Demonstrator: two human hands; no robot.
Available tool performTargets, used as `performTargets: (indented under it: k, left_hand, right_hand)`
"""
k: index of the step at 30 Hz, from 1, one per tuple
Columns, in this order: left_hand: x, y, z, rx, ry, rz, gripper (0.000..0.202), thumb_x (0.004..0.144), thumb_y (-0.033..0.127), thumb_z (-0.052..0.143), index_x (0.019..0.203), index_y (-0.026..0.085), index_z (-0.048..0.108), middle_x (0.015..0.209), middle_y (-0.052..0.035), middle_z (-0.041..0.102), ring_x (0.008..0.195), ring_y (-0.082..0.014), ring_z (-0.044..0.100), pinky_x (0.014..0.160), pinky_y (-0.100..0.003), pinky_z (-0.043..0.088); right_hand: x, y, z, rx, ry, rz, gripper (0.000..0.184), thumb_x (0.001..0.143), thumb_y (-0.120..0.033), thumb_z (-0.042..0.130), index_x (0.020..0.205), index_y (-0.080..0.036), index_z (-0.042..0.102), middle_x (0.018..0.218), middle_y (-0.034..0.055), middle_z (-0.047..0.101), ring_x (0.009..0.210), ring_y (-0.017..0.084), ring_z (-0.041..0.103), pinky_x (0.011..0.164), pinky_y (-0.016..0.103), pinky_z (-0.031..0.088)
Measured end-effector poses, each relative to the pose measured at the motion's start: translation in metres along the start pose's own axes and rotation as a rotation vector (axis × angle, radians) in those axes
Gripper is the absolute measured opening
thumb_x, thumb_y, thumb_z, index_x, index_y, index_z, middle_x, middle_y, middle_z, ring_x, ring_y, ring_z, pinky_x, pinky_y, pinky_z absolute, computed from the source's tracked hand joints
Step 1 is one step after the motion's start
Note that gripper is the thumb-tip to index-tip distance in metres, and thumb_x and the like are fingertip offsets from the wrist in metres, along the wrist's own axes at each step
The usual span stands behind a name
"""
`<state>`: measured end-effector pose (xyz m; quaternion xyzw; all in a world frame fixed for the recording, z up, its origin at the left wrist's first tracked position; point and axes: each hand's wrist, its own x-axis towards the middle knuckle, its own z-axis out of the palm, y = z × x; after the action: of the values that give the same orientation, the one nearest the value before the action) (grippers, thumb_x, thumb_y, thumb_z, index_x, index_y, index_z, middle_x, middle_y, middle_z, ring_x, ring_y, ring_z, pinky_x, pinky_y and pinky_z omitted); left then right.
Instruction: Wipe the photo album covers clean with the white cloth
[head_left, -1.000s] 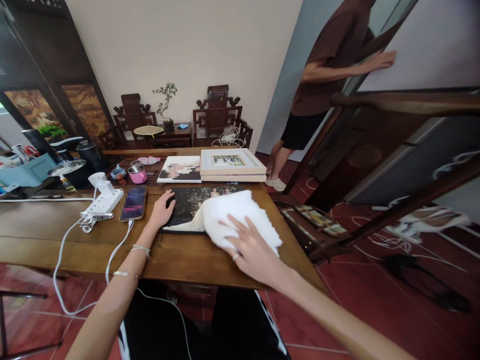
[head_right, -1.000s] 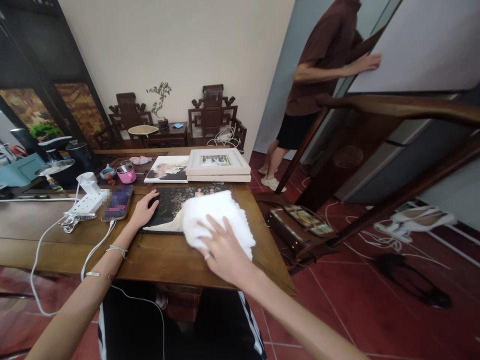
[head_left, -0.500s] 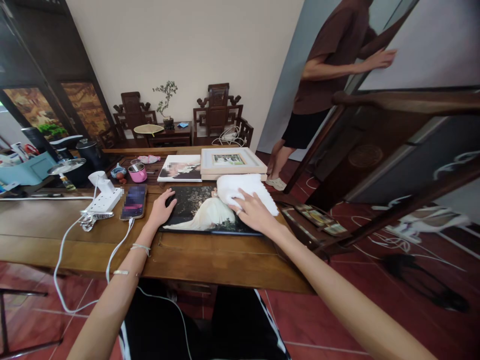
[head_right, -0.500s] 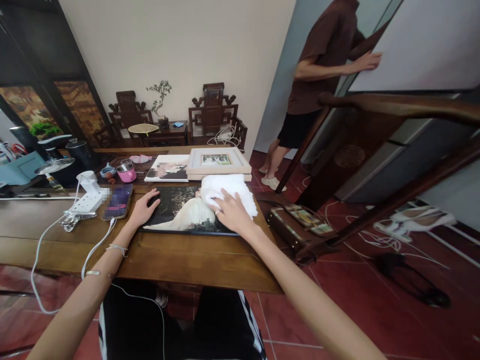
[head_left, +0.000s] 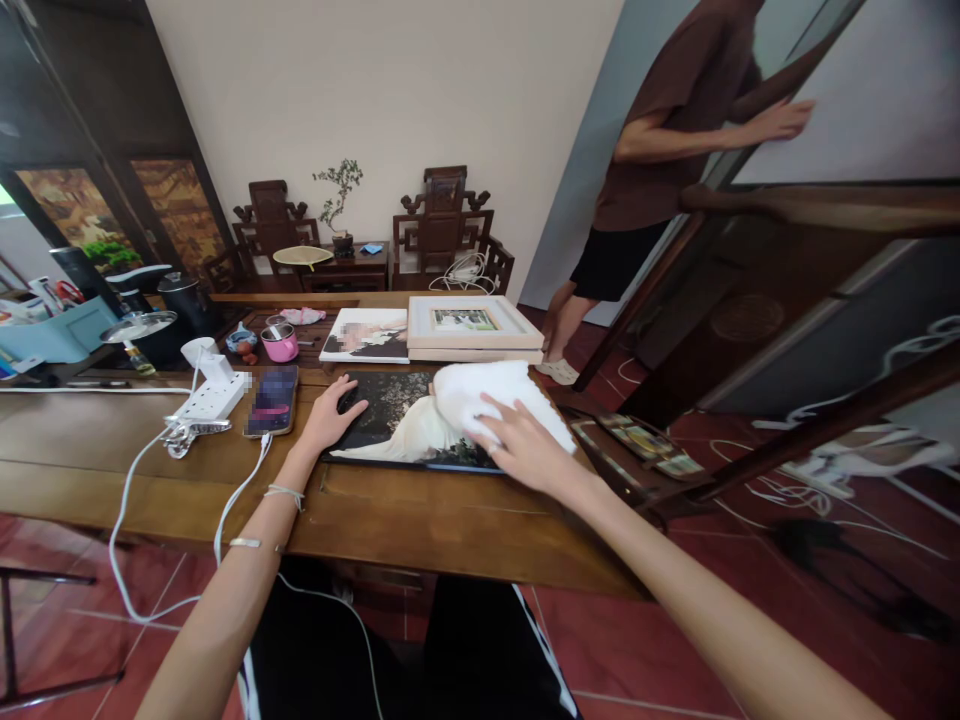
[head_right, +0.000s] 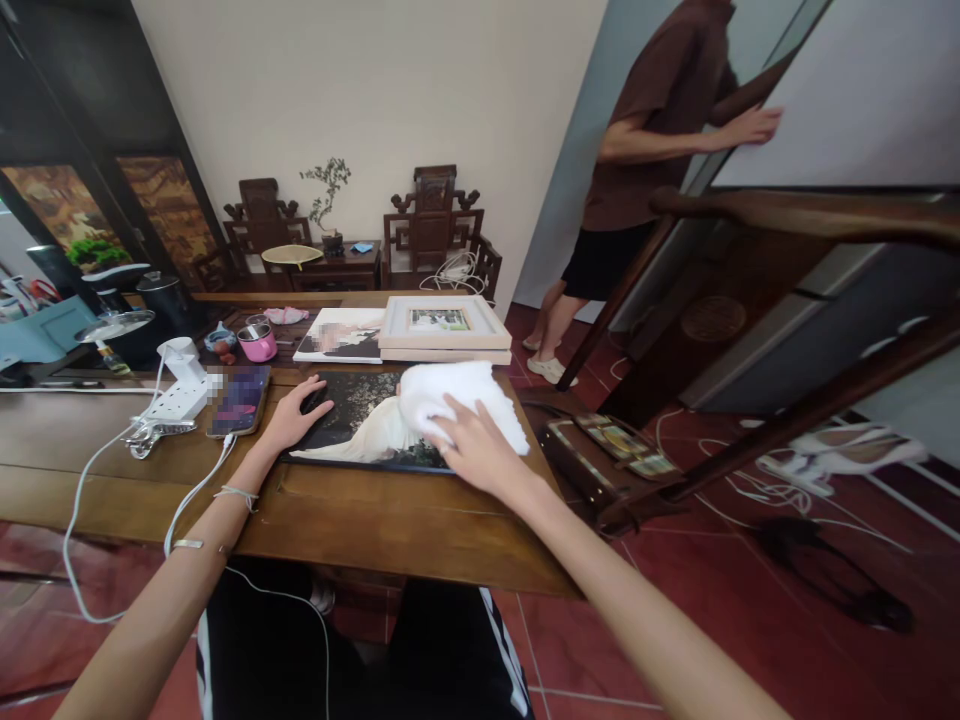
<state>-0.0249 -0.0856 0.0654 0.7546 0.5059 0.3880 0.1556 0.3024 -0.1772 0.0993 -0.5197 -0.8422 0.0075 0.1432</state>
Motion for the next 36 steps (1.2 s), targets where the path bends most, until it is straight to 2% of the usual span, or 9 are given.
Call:
performTargets:
  k: [4,7,12,18,21,25,29,33,36]
  left_hand:
    - [0.000,-0.001,0.000,0.005,0.007,-0.002,0.045,0.082,0.045,0.065,0.120,0.019,0.065,0.141,-0.0135,0.056,0.135,-0.0291,0.049,0.116,-0.046,0.033]
    - [0.001,-0.002,0.001,0.002,0.020,-0.006,0.045,0.082,0.044,0.066,0.119,0.019,0.066,0.139,-0.0134,0.058,0.134,-0.0295,0.049,0.115,-0.046,0.034]
    - [0.000,-0.001,0.003,-0.006,0.033,-0.016,0.041,0.083,0.040,0.066,0.118,0.019,0.066,0.139,-0.0131,0.058,0.134,-0.0298,0.049,0.116,-0.046,0.034]
    - [0.000,0.002,0.004,-0.005,0.012,-0.021,0.043,0.083,0.039,0.066,0.119,0.015,0.066,0.142,-0.0166,0.054,0.136,-0.0309,0.047,0.116,-0.047,0.032]
    - [-0.001,0.003,0.002,0.004,-0.003,-0.013,0.044,0.084,0.040,0.065,0.120,0.015,0.066,0.143,-0.0162,0.053,0.137,-0.0299,0.046,0.117,-0.045,0.032]
    - [-0.001,0.004,-0.001,0.025,-0.018,-0.002,0.045,0.085,0.040,0.065,0.122,0.015,0.065,0.144,-0.0162,0.053,0.137,-0.0285,0.047,0.116,-0.042,0.033]
    - [-0.001,0.004,-0.001,0.052,-0.012,-0.003,0.046,0.085,0.040,0.065,0.123,0.014,0.064,0.142,-0.0167,0.054,0.136,-0.0291,0.047,0.116,-0.043,0.033]
    - [0.000,0.003,-0.001,0.065,-0.008,-0.002,0.045,0.086,0.040,0.063,0.122,0.013,0.064,0.142,-0.0165,0.055,0.135,-0.0281,0.048,0.116,-0.042,0.033]
    - [0.001,0.001,0.000,0.057,-0.003,-0.003,0.039,0.089,0.036,0.058,0.122,0.016,0.064,0.140,-0.0136,0.057,0.134,-0.0269,0.050,0.116,-0.043,0.034]
  right_hand:
    - [0.051,0.026,0.010,-0.014,0.030,0.060,0.042,0.098,-0.025,0.035,0.126,-0.009,0.061,0.140,0.0235,0.054,0.142,0.035,0.034,0.108,0.060,0.031]
    - [0.050,0.026,0.012,-0.020,0.043,0.073,0.042,0.097,-0.026,0.035,0.125,-0.009,0.062,0.142,0.0252,0.051,0.142,0.036,0.034,0.108,0.062,0.030]
    - [-0.020,-0.003,0.008,-0.017,0.027,0.019,0.035,0.094,-0.022,0.039,0.110,-0.018,0.070,0.136,0.0167,0.059,0.145,0.032,0.031,0.112,0.062,0.028]
    - [-0.088,-0.039,0.001,0.018,0.027,-0.187,0.029,0.090,-0.017,0.043,0.082,-0.021,0.070,0.150,0.0085,0.047,0.148,0.033,0.021,0.112,0.069,0.026]
    - [-0.067,-0.035,-0.004,0.039,-0.057,-0.225,0.029,0.090,-0.018,0.043,0.087,-0.020,0.072,0.149,0.0107,0.048,0.147,0.032,0.024,0.114,0.067,0.022]
    - [0.001,-0.013,-0.005,0.041,-0.085,-0.047,0.037,0.096,-0.026,0.041,0.118,-0.014,0.067,0.140,0.0185,0.056,0.144,0.030,0.032,0.115,0.061,0.024]
    - [0.054,-0.016,0.004,0.019,0.004,0.107,0.043,0.097,-0.023,0.035,0.126,-0.005,0.061,0.135,0.0274,0.057,0.142,0.043,0.029,0.103,0.076,0.024]
    - [0.045,-0.061,0.011,0.034,0.012,0.077,0.040,0.097,-0.024,0.038,0.126,-0.016,0.063,0.145,0.0161,0.052,0.144,0.041,0.026,0.105,0.076,0.021]
    - [0.011,-0.092,0.011,0.081,-0.043,-0.133,0.035,0.093,-0.022,0.046,0.121,-0.024,0.066,0.151,0.0053,0.046,0.146,0.035,0.024,0.113,0.068,0.019]
